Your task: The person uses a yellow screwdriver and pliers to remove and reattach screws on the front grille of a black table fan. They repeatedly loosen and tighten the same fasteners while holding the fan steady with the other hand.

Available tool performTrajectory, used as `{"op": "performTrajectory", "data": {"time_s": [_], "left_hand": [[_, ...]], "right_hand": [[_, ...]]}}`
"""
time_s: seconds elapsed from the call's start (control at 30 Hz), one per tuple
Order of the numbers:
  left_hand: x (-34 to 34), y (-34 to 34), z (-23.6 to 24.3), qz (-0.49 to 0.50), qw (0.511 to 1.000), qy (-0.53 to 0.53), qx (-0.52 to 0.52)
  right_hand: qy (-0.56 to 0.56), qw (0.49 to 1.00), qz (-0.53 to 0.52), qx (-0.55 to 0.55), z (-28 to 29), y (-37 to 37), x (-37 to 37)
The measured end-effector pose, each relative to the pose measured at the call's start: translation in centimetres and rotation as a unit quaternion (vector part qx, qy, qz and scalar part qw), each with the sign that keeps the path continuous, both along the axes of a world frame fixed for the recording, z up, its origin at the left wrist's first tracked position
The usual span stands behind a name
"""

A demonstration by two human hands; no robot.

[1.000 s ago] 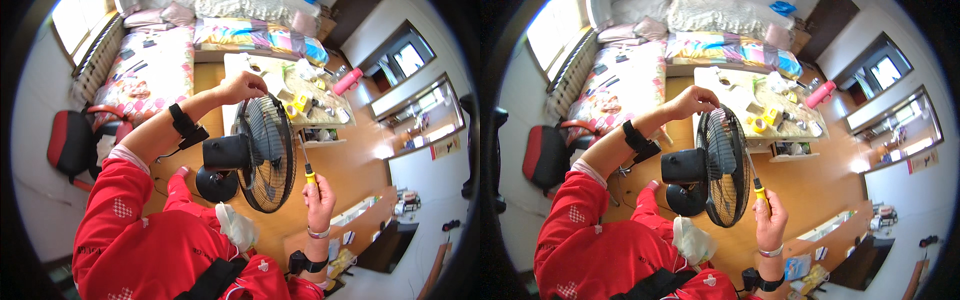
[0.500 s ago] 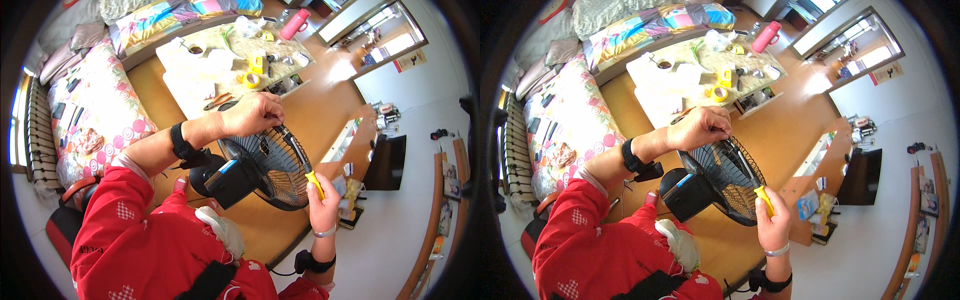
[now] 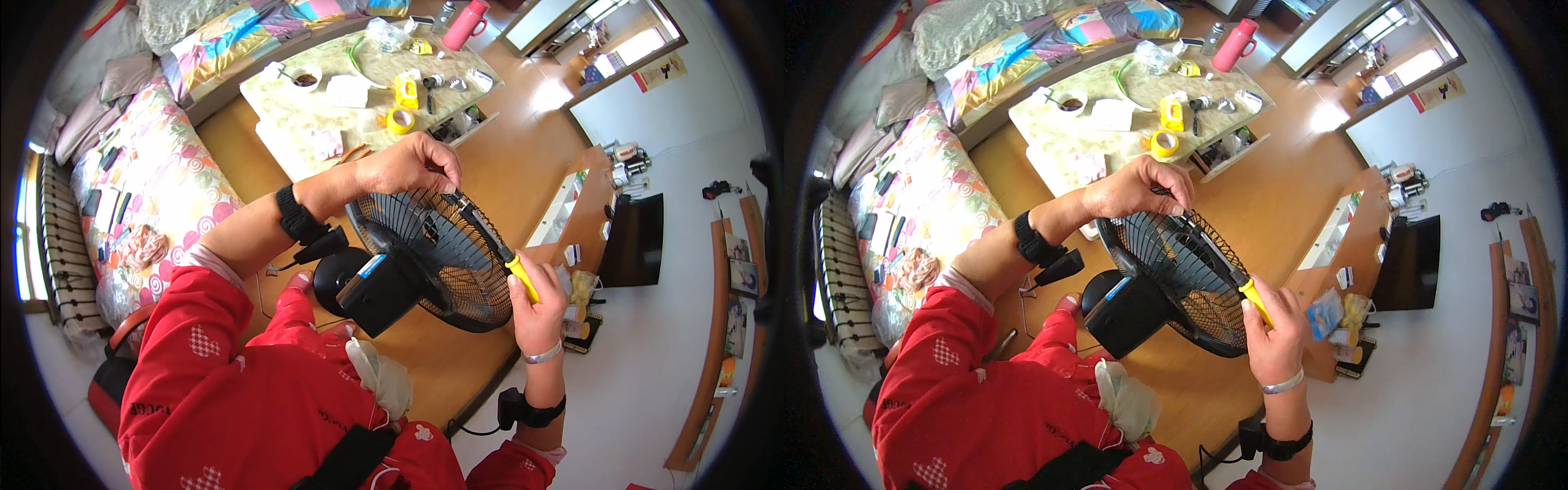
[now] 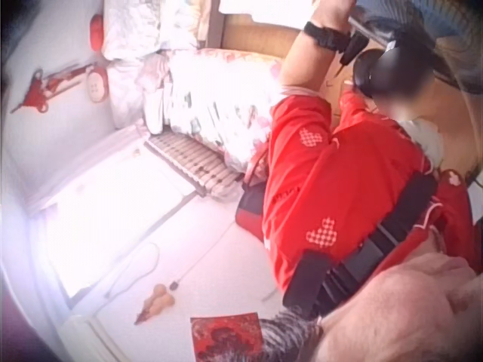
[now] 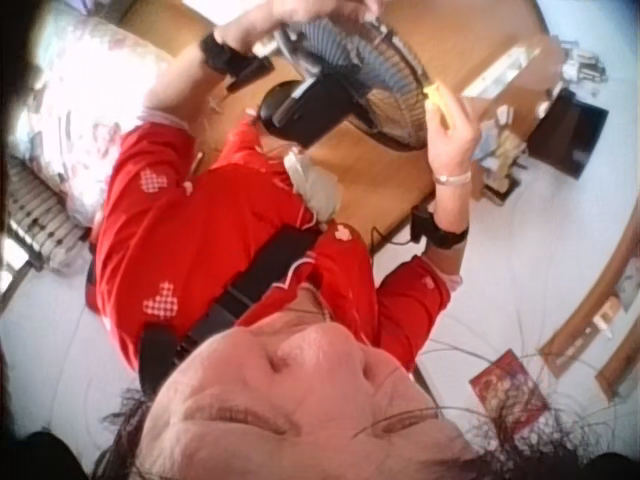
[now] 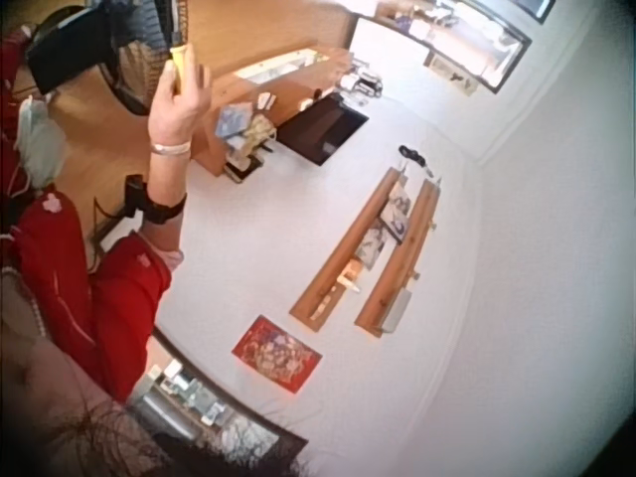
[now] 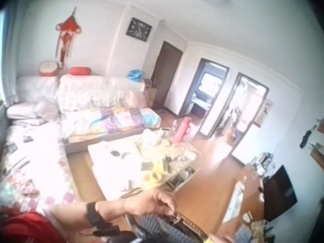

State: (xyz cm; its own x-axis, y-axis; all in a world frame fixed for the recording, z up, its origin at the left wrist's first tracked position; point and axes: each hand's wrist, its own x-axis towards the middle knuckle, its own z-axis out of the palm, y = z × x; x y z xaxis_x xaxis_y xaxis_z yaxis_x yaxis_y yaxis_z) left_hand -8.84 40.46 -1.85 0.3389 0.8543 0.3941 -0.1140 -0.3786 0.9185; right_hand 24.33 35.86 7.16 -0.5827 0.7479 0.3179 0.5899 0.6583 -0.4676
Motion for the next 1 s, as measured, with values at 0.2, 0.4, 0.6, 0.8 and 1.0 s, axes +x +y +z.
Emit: {"op": "performTrajectory", "data": {"time_s": [0.2, 0.4, 0.6, 0.8, 1.0], "left_hand": [[-0.1, -0.2, -0.4, -0.006, 0.999, -0.028, 0.033], [0.4, -0.8, -0.4, 0.047, 0.998, -0.007, 0.053], [1.4, -1.5, -0.3, 0.093, 0.993, 0.001, 0.068], [1.8, -1.8, -0.3, 0.108, 0.991, 0.008, 0.080], [1.6, -2.0, -0.2, 0.127, 0.986, 0.017, 0.106]], "right_hand": [[-0.023, 0.995, -0.029, 0.091, 0.2, 0.1, -0.9], [-0.002, 0.999, -0.034, 0.043, 0.6, 0.4, -1.3], [-0.010, 1.000, -0.009, 0.011, 1.6, 1.5, -0.7], [-0.027, 0.998, 0.024, 0.042, 2.4, 2.4, -0.5], [-0.029, 1.000, 0.006, -0.004, 1.8, 0.4, -0.9]]}}
